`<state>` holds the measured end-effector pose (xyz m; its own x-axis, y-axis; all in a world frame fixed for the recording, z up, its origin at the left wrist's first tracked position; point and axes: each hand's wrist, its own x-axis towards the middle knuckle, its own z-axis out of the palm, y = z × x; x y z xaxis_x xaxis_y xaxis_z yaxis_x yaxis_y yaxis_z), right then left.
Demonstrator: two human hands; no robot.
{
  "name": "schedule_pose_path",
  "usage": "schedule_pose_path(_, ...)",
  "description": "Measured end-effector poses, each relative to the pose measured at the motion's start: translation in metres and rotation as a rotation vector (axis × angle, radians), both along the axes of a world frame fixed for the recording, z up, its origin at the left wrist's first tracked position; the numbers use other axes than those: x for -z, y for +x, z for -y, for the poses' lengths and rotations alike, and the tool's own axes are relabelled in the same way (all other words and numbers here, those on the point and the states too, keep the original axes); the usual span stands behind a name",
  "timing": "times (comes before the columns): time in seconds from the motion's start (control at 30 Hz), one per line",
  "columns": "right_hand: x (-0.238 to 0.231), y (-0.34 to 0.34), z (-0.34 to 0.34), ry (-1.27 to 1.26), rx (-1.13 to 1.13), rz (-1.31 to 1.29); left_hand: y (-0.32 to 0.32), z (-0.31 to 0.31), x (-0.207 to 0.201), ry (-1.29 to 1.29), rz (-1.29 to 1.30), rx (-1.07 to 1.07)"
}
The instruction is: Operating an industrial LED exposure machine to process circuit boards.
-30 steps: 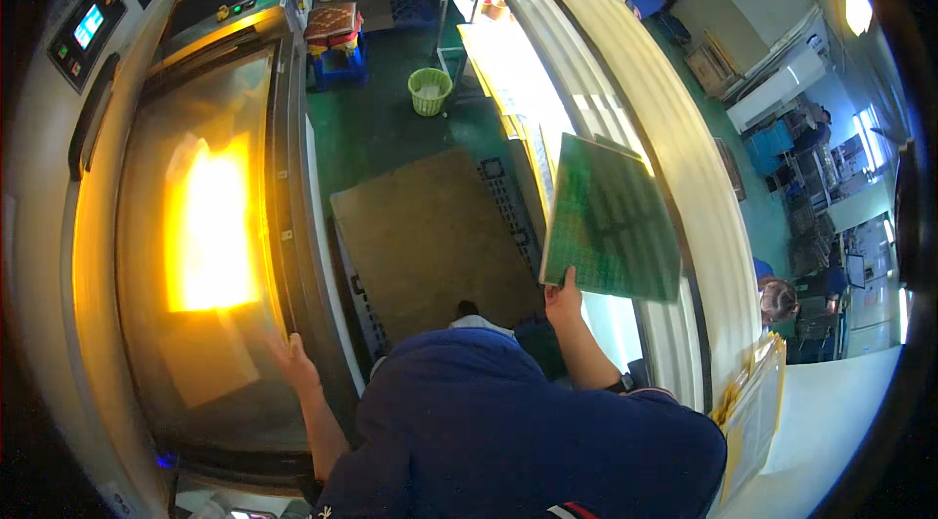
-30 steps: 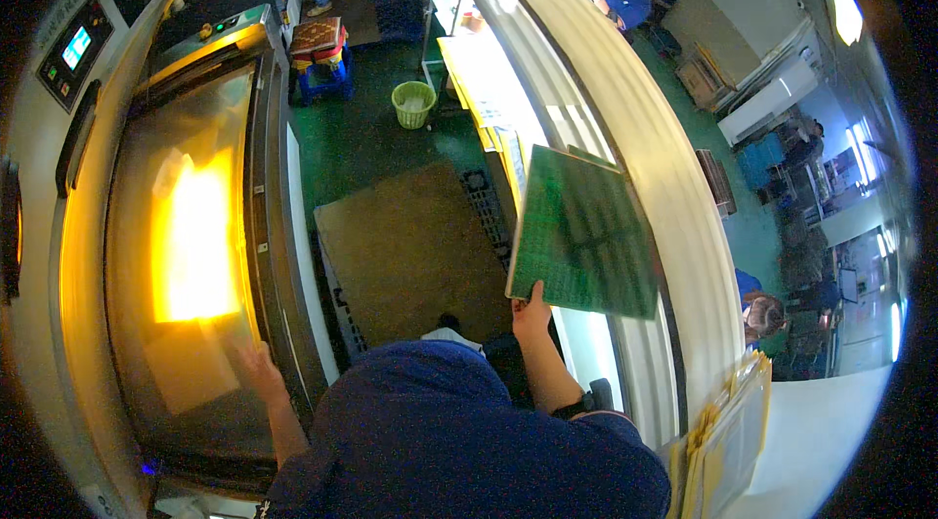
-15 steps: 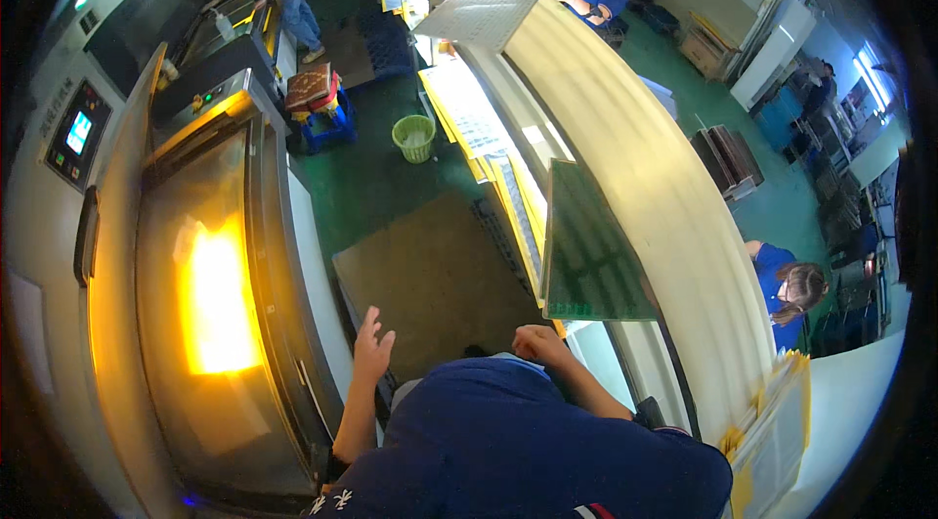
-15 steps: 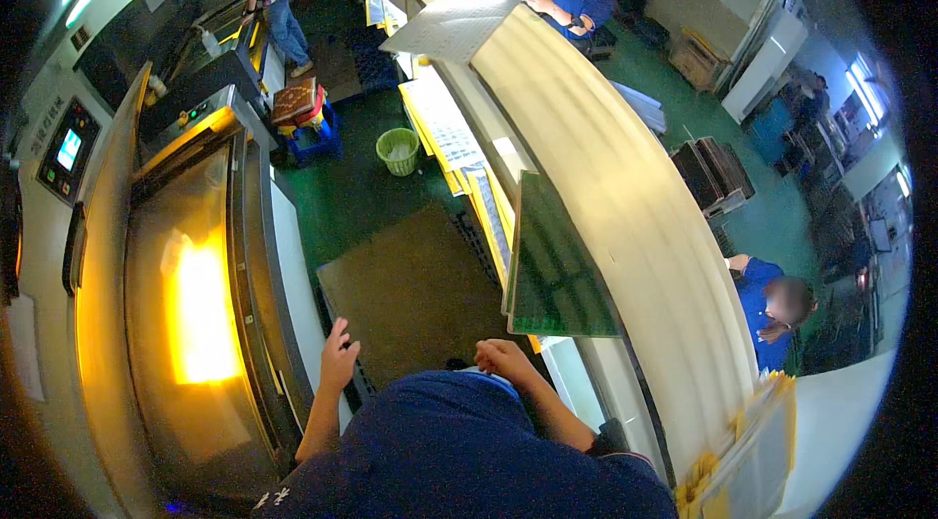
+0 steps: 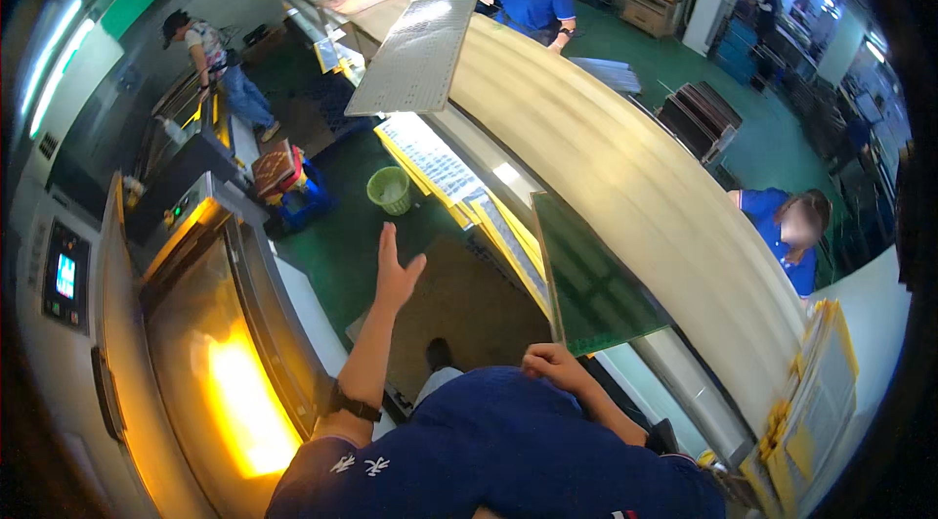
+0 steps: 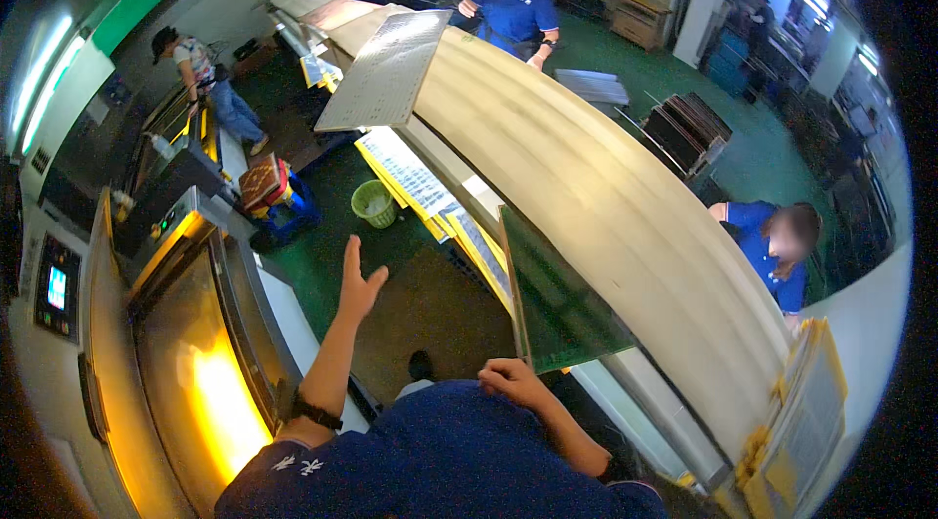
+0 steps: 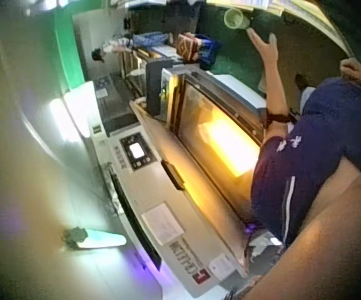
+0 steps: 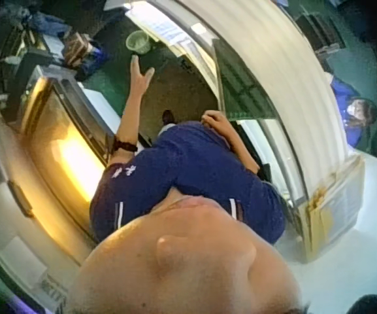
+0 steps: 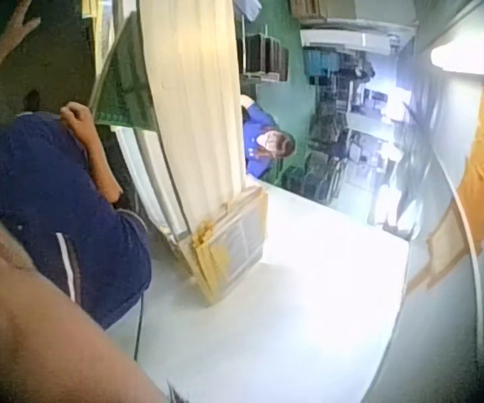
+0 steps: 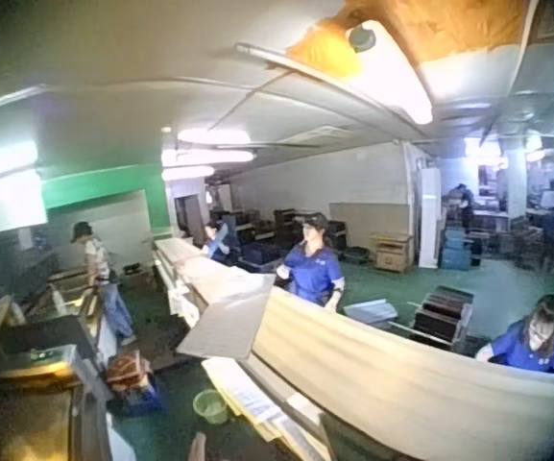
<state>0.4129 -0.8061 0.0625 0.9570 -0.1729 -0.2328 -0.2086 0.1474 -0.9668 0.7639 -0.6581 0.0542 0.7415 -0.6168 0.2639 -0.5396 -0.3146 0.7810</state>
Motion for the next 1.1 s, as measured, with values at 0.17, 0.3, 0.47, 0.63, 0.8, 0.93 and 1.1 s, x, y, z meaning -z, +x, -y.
schedule_pose_path(0.17,0.005,0.026,-0.026,-0.068,0.244,-0.089,0.103,0.056,-0.061,-0.108,0.287,-0.053)
schedule_pose_path(0.3,0.0,0.063,-0.051,-0.077,0.37,-0.082,0.163,0.096,-0.116,0.108,0.665,-0.115)
schedule_pose_path(0.47,-0.005,0.088,-0.074,-0.266,0.497,-0.16,0.227,0.147,-0.139,0.319,0.897,-0.007)
schedule_pose_path(0.63,-0.005,0.078,-0.095,-0.211,0.644,-0.262,0.245,0.163,-0.112,0.393,0.878,-0.021)
schedule_pose_path(0.8,-0.019,0.073,-0.093,-0.233,0.613,-0.229,0.248,0.116,-0.107,0.185,0.761,-0.063)
schedule_pose_path(0.93,-0.023,0.056,-0.075,-0.27,0.495,-0.221,0.235,0.024,-0.111,-0.311,0.493,-0.184)
schedule_pose_path(1.1,-0.03,0.039,-0.051,-0.215,0.314,-0.206,0.177,-0.12,-0.107,-0.615,-0.002,-0.72)
